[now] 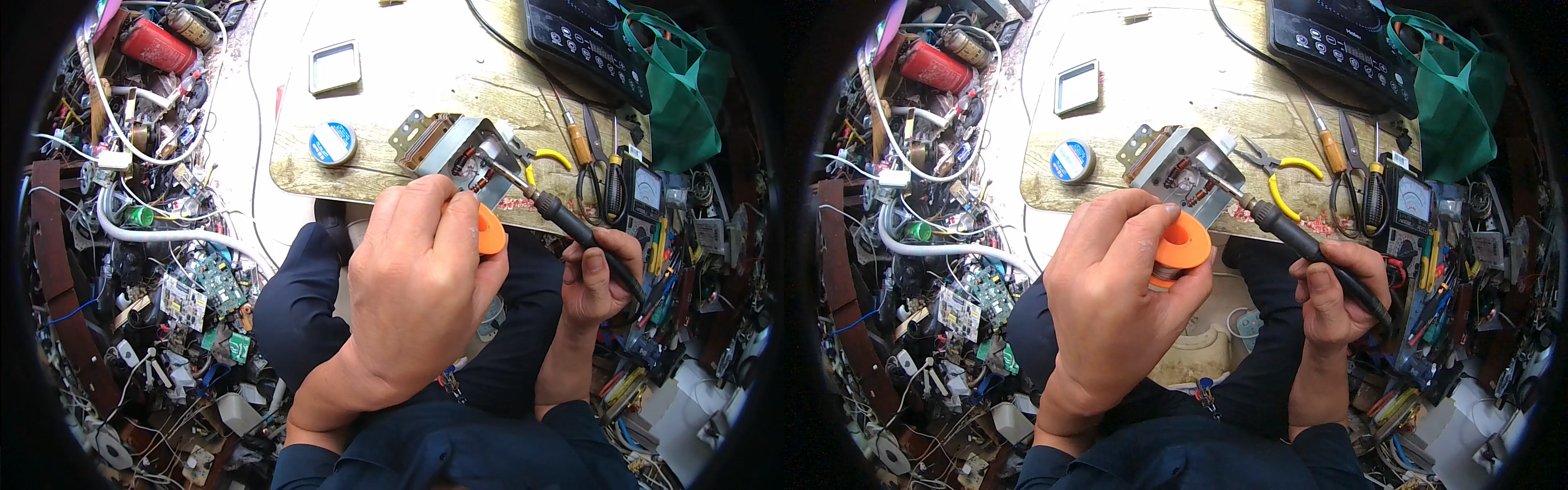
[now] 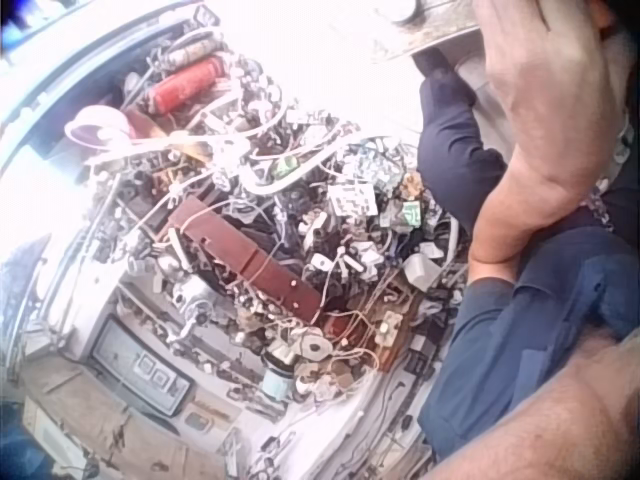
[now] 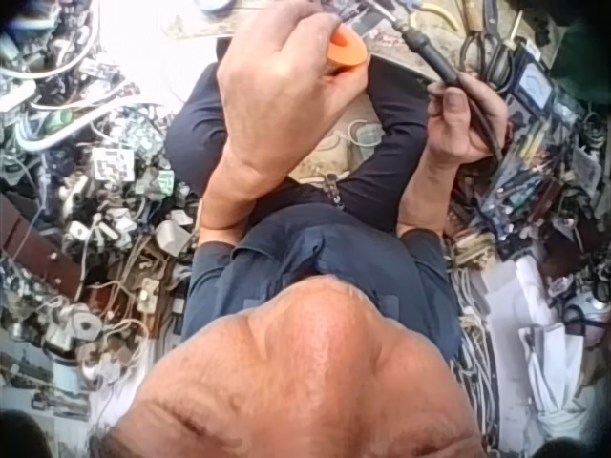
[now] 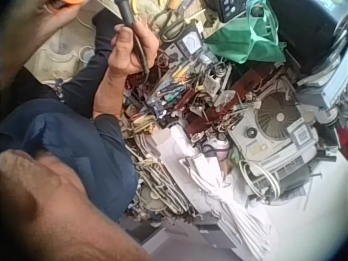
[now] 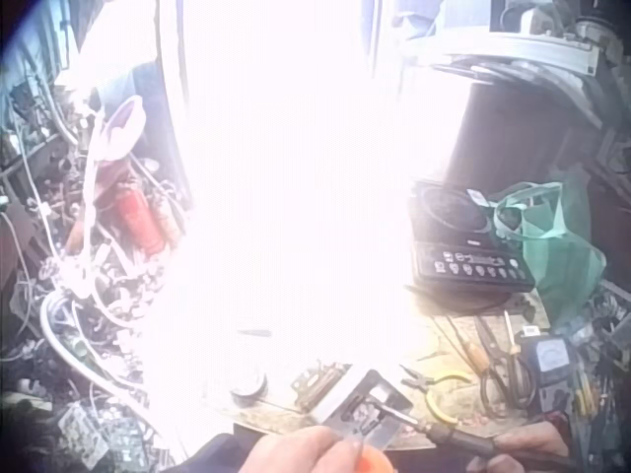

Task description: The person solders connections on a small metal box using a soldering iron and solder wire, then tests the device with a multimeter. The person handles the soldering iron, solder wire, and multimeter probes throughout the task.

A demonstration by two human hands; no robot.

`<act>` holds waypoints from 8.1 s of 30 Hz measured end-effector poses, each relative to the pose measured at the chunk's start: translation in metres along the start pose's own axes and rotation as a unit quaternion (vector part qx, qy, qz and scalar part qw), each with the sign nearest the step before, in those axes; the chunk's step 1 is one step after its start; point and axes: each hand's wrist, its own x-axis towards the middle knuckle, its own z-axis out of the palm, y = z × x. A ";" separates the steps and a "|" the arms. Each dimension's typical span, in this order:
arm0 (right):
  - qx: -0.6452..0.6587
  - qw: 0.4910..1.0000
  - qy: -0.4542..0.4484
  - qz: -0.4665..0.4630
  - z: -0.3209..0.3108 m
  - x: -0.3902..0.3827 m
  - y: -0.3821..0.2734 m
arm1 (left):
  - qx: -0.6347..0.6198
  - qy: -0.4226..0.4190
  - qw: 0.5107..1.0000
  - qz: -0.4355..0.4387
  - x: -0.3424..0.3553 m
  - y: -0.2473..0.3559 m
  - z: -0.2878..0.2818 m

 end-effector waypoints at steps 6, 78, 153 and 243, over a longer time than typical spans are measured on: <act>-0.008 1.000 0.006 -0.008 0.000 0.000 0.000 | 0.001 0.000 1.000 0.000 0.000 0.001 0.000; 0.032 0.998 0.037 -0.029 -0.013 -0.004 0.005 | -0.141 0.005 0.990 -0.023 -0.008 -0.034 -0.043; -0.093 0.991 -0.016 -0.095 -0.008 0.006 -0.004 | 0.032 -0.018 0.999 0.009 -0.004 0.007 0.003; -0.200 0.972 -0.023 -0.121 0.022 0.036 -0.055 | 0.044 0.026 0.997 0.061 -0.011 0.003 0.001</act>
